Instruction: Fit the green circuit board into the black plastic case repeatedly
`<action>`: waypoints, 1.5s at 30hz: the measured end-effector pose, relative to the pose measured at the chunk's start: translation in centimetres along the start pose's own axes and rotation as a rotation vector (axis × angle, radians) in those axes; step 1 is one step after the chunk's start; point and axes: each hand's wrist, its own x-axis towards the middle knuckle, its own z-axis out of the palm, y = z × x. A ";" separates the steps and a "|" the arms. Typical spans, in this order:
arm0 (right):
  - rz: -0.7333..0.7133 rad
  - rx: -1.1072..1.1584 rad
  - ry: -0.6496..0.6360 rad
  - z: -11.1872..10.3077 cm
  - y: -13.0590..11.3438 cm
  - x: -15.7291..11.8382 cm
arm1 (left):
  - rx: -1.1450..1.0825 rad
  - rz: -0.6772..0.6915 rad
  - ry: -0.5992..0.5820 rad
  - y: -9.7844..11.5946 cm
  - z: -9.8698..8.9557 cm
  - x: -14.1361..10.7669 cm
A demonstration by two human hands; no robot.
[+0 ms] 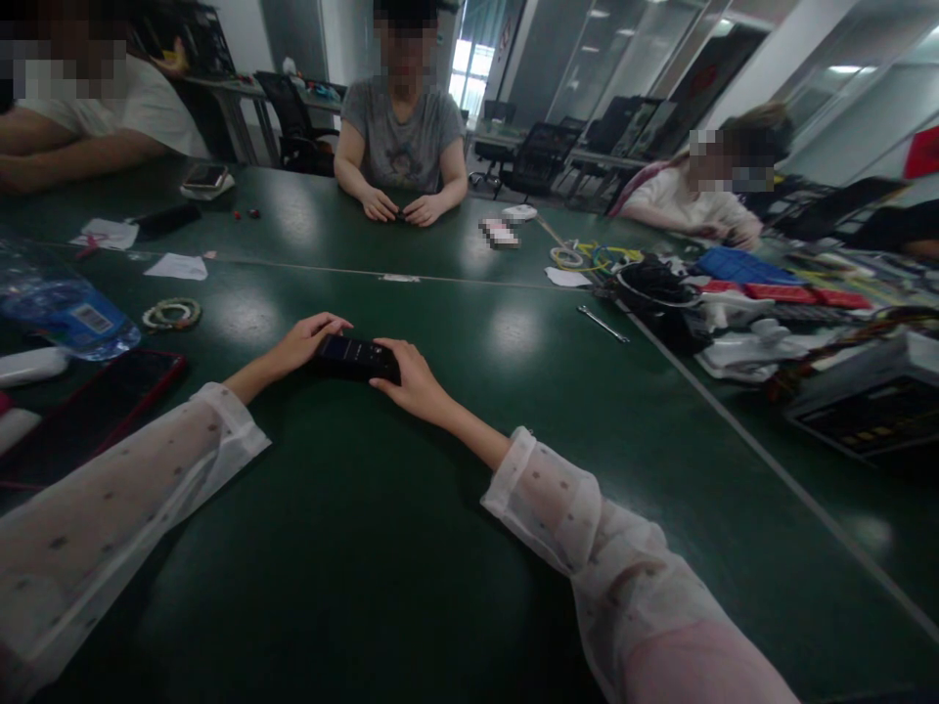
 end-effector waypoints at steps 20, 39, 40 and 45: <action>0.245 0.038 0.499 0.2 2.7 -0.4 | -0.145 -0.026 0.051 -1.3 0.2 0.2; 0.385 -0.207 0.512 0.7 3.3 -0.3 | -0.256 -0.136 0.013 0.3 -0.2 -0.4; 0.372 -0.215 0.529 0.7 3.1 -0.3 | -0.254 -0.134 0.009 0.3 -0.2 -0.4; 0.254 -0.321 0.509 0.2 0.7 -0.3 | -0.243 -0.157 0.004 0.7 -0.2 -0.5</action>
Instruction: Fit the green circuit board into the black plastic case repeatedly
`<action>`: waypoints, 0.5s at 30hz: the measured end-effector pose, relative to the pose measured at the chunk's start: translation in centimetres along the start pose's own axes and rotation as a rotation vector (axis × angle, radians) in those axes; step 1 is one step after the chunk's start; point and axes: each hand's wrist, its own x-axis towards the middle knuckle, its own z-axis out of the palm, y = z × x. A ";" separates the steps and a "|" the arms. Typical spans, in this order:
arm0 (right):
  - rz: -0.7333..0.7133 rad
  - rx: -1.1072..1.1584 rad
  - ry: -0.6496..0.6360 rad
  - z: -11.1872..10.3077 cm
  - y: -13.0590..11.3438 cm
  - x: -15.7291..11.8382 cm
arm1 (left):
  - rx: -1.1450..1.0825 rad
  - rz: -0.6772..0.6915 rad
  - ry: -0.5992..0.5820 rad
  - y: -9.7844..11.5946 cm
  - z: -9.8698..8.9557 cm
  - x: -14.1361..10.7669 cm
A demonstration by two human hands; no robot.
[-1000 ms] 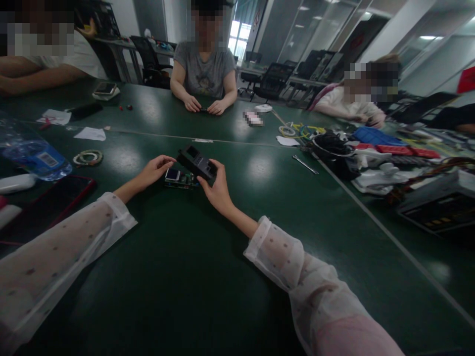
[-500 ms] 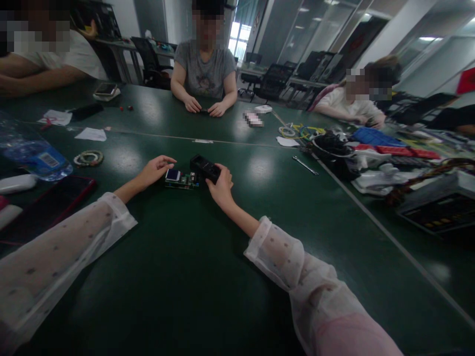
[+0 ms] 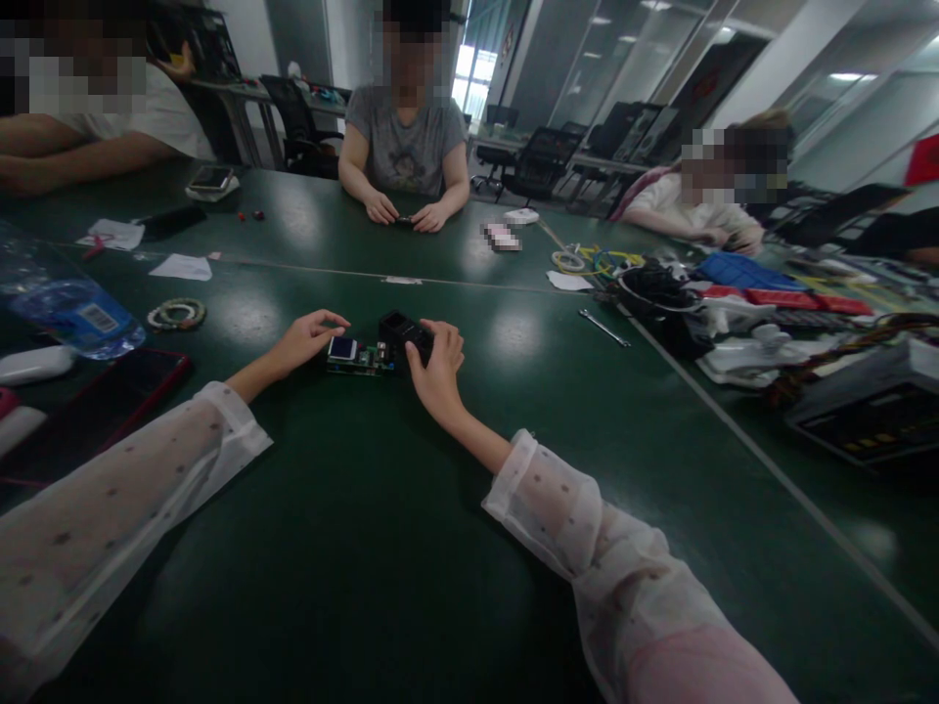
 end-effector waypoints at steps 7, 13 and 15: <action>-0.265 -0.134 -0.191 -1.4 -2.4 -0.5 | 0.019 0.024 0.009 0.2 0.1 0.0; -0.406 -0.131 -0.369 -1.5 -2.6 -0.4 | 0.026 0.047 0.021 0.3 0.3 0.1; -0.394 -0.133 -0.377 -1.6 -2.7 -0.4 | 0.032 0.044 0.015 0.4 0.3 0.0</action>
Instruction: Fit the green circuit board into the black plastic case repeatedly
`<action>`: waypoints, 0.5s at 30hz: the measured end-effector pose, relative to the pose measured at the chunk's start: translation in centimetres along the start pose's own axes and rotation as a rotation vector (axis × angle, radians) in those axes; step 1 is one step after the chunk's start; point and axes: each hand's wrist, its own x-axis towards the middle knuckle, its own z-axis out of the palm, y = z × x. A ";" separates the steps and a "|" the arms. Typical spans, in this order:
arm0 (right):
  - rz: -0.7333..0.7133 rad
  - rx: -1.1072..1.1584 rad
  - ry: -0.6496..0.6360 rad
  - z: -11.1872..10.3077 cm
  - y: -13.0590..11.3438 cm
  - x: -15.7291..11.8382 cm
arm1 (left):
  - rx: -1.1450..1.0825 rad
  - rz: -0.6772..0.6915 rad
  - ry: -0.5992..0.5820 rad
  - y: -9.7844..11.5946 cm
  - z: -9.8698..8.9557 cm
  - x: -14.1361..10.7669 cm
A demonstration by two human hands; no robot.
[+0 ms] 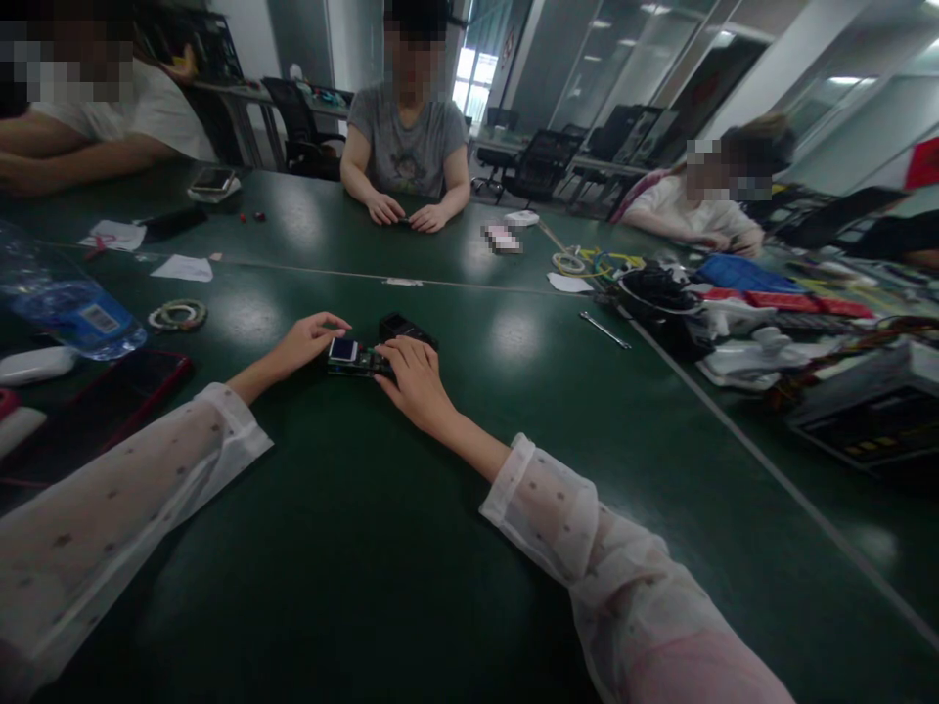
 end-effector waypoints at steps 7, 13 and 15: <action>0.028 0.011 0.024 0.1 0.0 -0.1 | 0.045 0.048 0.002 -0.4 -0.1 0.1; 0.045 -0.016 0.031 0.3 0.0 -0.1 | 0.045 0.043 -0.010 -0.3 -0.2 0.0; 0.053 -0.032 0.023 0.2 0.0 -0.1 | 0.047 0.049 -0.007 -0.3 -0.2 0.0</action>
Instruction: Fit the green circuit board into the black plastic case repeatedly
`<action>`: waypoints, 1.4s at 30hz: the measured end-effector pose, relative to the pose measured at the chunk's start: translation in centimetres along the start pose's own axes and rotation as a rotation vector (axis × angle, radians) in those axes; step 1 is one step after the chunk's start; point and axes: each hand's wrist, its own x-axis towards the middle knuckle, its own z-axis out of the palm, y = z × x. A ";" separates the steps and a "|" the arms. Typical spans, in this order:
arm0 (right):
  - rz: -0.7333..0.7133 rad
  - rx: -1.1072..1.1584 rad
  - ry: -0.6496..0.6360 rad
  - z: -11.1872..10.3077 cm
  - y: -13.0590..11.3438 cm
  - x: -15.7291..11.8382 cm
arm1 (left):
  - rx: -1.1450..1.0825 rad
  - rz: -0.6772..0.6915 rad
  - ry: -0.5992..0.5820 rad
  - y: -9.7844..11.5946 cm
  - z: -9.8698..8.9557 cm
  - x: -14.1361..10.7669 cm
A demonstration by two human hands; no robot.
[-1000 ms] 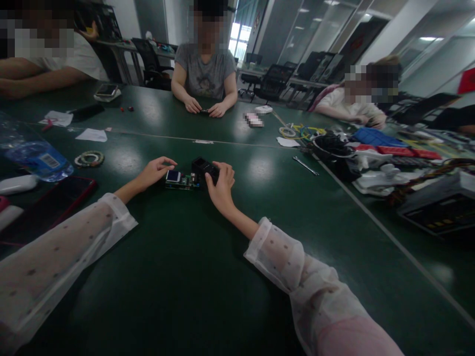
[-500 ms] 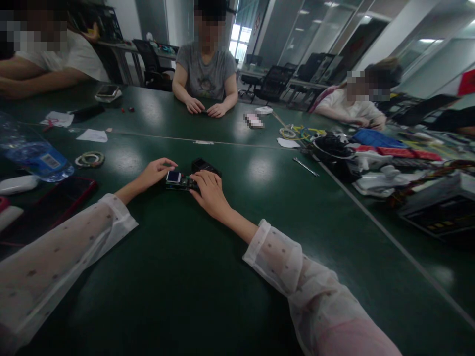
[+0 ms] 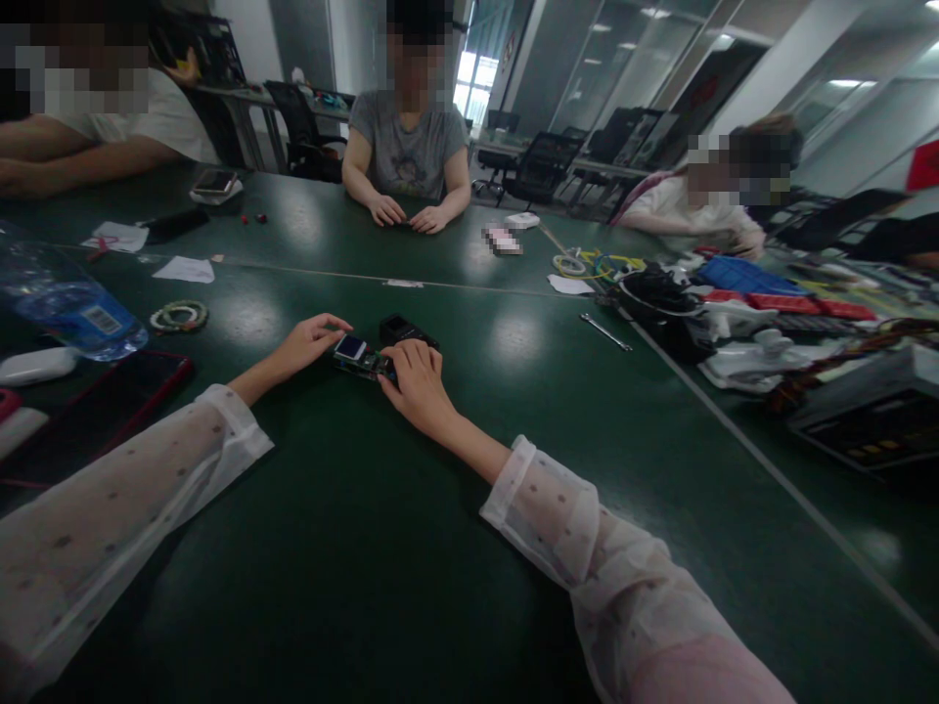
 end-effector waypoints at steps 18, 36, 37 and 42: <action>0.036 -0.049 0.009 0.3 0.0 0.0 | 0.064 0.026 -0.026 -0.6 0.3 0.2; 0.038 -0.026 -0.003 0.2 0.0 0.0 | 0.188 0.057 -0.051 -1.2 0.2 0.1; 0.037 -0.021 -0.004 0.1 0.0 0.0 | 0.188 0.053 -0.052 -1.1 0.2 0.1; 0.051 -0.035 0.002 0.1 -0.1 0.1 | 0.178 0.053 -0.045 -1.1 0.3 0.1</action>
